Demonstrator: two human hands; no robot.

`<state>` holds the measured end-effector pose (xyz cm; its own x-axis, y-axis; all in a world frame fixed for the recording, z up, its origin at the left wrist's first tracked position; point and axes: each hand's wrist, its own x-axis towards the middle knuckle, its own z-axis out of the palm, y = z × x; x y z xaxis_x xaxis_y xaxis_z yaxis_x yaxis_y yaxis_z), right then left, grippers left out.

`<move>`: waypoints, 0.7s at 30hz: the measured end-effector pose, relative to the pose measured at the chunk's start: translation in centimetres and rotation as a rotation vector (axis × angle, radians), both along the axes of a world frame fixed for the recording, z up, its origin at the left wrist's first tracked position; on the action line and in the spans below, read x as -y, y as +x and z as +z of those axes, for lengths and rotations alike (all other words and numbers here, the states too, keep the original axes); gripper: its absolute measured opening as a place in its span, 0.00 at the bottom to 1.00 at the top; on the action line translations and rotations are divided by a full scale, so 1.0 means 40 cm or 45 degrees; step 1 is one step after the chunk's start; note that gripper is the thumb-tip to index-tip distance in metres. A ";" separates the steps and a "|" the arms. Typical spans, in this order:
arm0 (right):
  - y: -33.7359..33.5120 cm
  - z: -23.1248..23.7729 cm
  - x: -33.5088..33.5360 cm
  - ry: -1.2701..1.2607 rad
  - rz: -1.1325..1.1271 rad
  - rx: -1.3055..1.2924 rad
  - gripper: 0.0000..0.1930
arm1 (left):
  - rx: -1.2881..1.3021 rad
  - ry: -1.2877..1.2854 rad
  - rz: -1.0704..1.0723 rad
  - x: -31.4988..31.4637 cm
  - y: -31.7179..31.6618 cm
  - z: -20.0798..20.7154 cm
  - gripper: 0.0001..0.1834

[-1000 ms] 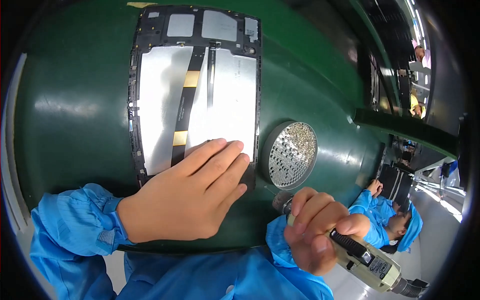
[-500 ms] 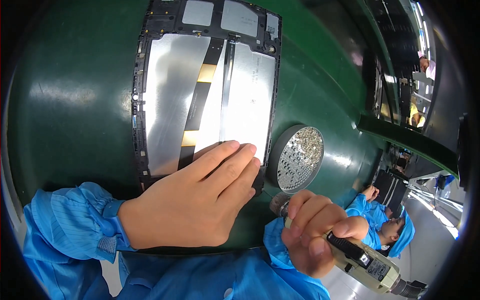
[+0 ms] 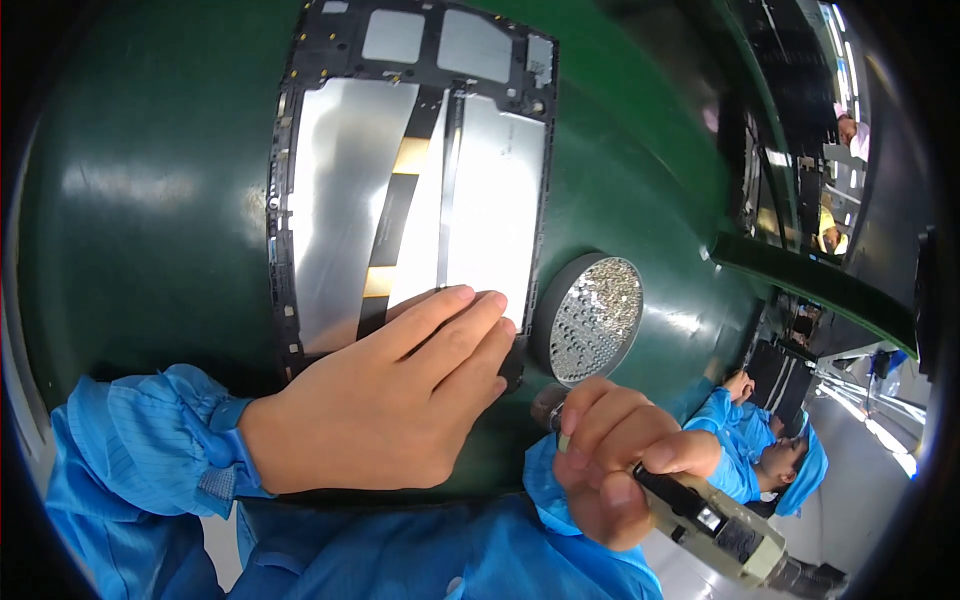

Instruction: The person installs internal components and screws into tablet chassis using an electric screwdriver on a factory production line.

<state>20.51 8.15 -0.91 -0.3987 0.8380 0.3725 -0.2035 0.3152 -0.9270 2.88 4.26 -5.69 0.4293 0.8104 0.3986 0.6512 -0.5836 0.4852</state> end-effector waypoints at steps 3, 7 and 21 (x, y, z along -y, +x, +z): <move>0.038 0.026 0.000 -0.066 -0.182 0.002 0.14 | 0.030 0.006 -0.004 0.001 0.002 -0.002 0.10; 0.124 0.018 -0.049 0.025 -0.355 -0.007 0.18 | 0.000 -0.026 -0.034 0.000 0.010 0.013 0.12; 0.127 -0.025 -0.072 -0.009 -0.362 0.024 0.19 | -0.127 -0.090 -0.133 -0.013 -0.006 0.021 0.13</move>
<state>25.58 11.01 -1.90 -0.1543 0.9196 0.3614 -0.0909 0.3510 -0.9319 2.65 4.77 -4.83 0.5476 0.7838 0.2929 0.6356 -0.6173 0.4635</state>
